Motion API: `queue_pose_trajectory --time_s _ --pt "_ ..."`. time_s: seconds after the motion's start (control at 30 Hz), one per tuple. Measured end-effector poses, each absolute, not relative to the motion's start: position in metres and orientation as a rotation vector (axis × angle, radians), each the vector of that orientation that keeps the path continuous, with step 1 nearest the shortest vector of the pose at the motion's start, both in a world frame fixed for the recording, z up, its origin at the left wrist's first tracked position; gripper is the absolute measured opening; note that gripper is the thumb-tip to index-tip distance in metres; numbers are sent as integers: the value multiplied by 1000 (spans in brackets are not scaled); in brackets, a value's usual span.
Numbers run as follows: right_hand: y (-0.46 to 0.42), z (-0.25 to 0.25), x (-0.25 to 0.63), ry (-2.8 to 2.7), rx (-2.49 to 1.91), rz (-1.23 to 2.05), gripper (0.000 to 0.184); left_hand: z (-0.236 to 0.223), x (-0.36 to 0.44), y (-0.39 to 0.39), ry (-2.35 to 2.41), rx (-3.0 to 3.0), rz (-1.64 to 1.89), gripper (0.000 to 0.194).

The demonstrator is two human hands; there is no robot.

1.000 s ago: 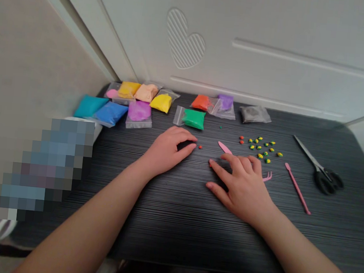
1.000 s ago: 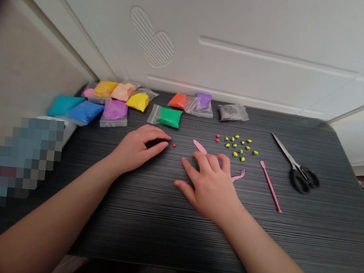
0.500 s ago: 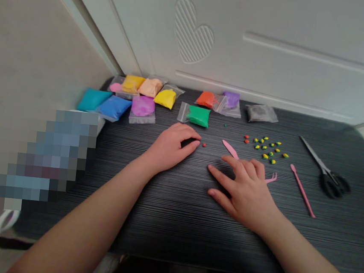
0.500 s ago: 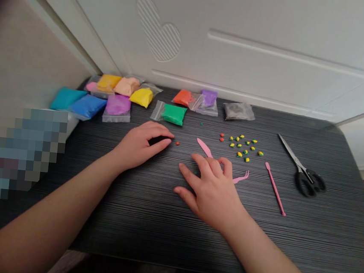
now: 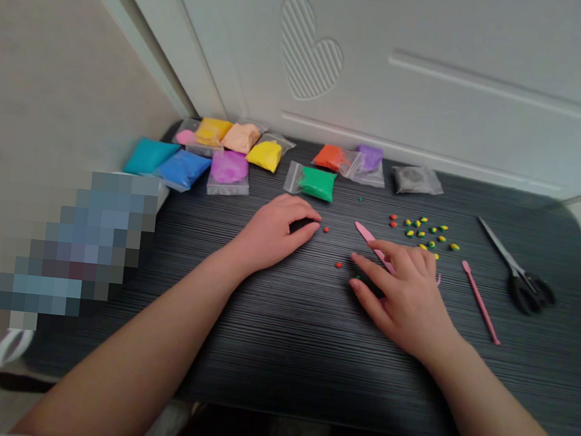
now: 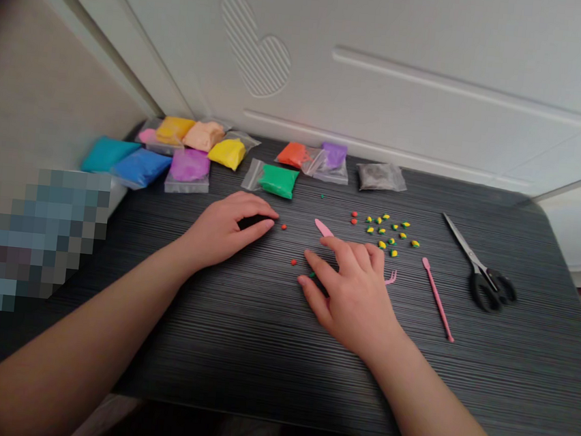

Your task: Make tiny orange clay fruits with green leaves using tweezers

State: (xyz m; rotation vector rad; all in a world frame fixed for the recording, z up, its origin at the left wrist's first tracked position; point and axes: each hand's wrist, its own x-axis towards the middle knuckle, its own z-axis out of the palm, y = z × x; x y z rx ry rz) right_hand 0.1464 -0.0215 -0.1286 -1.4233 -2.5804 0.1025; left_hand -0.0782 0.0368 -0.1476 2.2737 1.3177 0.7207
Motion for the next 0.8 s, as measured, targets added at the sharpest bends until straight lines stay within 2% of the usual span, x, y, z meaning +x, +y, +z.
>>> queue_pose_trajectory --time_s 0.27,0.8 --pt "-26 -131 139 -2645 -1324 104 30 -149 -79 37 1309 2301 721 24" --pt "-24 -134 133 -2673 -1367 57 36 -150 -79 38 1317 2305 737 22"
